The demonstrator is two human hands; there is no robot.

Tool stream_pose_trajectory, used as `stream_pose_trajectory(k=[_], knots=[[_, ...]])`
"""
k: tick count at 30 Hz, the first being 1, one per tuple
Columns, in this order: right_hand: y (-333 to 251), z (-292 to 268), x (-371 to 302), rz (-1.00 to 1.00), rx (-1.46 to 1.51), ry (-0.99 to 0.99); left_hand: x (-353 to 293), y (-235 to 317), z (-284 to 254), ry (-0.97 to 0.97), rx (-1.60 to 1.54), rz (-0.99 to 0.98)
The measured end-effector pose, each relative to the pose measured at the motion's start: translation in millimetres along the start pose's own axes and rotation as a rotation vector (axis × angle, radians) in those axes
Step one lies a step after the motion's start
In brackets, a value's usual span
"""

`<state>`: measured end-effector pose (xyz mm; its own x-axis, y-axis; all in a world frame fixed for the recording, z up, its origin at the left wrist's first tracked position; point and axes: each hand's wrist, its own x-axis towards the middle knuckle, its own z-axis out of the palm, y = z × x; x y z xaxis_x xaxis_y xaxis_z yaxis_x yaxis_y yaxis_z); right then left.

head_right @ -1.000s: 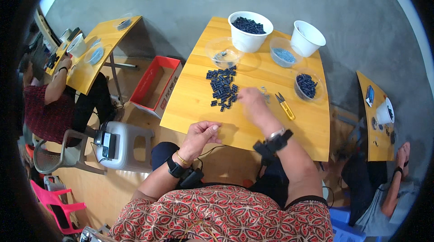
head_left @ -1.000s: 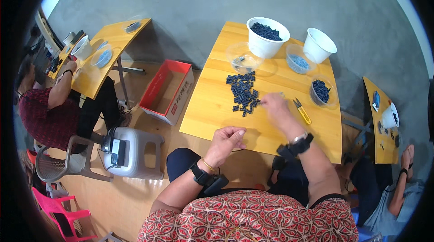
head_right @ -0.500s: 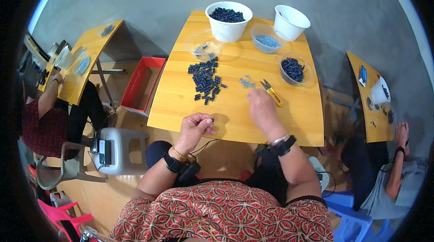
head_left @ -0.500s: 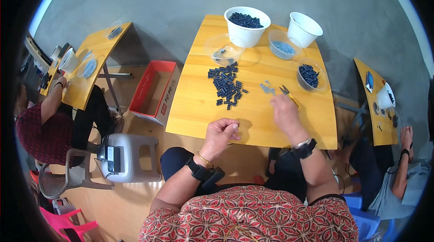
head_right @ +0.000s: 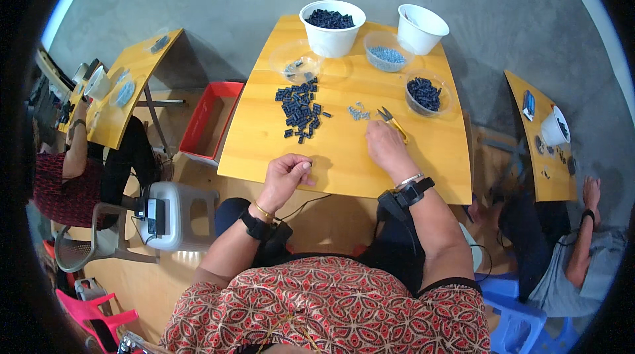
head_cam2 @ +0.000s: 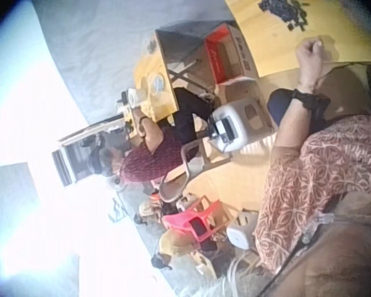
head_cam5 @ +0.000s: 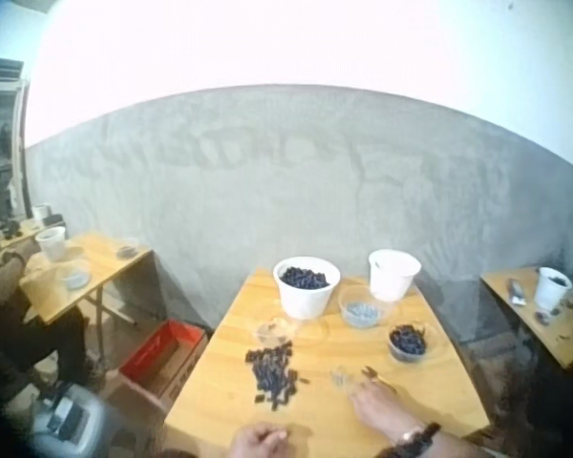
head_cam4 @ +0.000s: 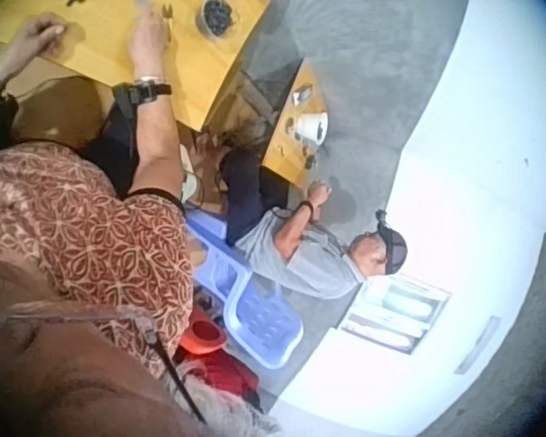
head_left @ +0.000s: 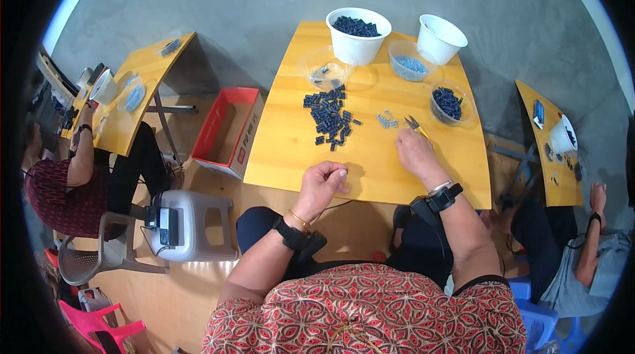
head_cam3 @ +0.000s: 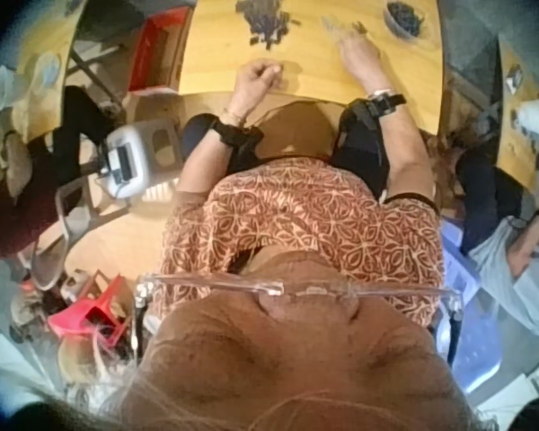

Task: The recorder is manually assembling small black rubber or plastic components with small grey clips.

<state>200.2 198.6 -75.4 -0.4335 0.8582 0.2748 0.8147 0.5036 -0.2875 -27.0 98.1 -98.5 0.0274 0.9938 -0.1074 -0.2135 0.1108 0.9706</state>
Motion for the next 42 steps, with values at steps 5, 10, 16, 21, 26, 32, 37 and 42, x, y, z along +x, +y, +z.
stream_pose_trajectory(k=[5, 10, 16, 21, 26, 32, 37, 42], knots=[[16.0, 4.7, -16.3, 0.011, 0.064, 0.077, -0.7, -3.5, 2.4, -0.016, -0.073, 0.0], [7.6, -0.8, -25.7, 0.071, 0.316, 0.118, 0.3, -8.1, -1.2, -0.011, -0.141, -0.019], [-10.6, 11.6, -36.9, 0.101, 0.594, 0.21, 6.1, 2.1, -5.4, 0.017, -0.139, -0.023], [-56.9, 0.8, -52.0, 0.144, 1.005, 0.081, -1.8, 11.6, -5.3, 0.035, -0.117, -0.041], [-75.6, -16.4, -78.2, 0.09, 1.152, 0.026, -26.3, 22.3, 16.4, 0.007, -0.149, -0.011], [-98.4, -41.5, -102.0, 0.094, 1.365, 0.013, -61.1, 34.1, 24.0, -0.235, -0.37, -0.089], [-115.4, -57.8, -117.0, -0.001, 1.318, -0.045, -84.8, 46.8, 28.6, -0.371, -0.49, -0.048], [-125.5, -69.2, -120.1, -0.047, 1.302, -0.085, -95.4, 57.7, 31.1, -0.409, -0.487, -0.059]])
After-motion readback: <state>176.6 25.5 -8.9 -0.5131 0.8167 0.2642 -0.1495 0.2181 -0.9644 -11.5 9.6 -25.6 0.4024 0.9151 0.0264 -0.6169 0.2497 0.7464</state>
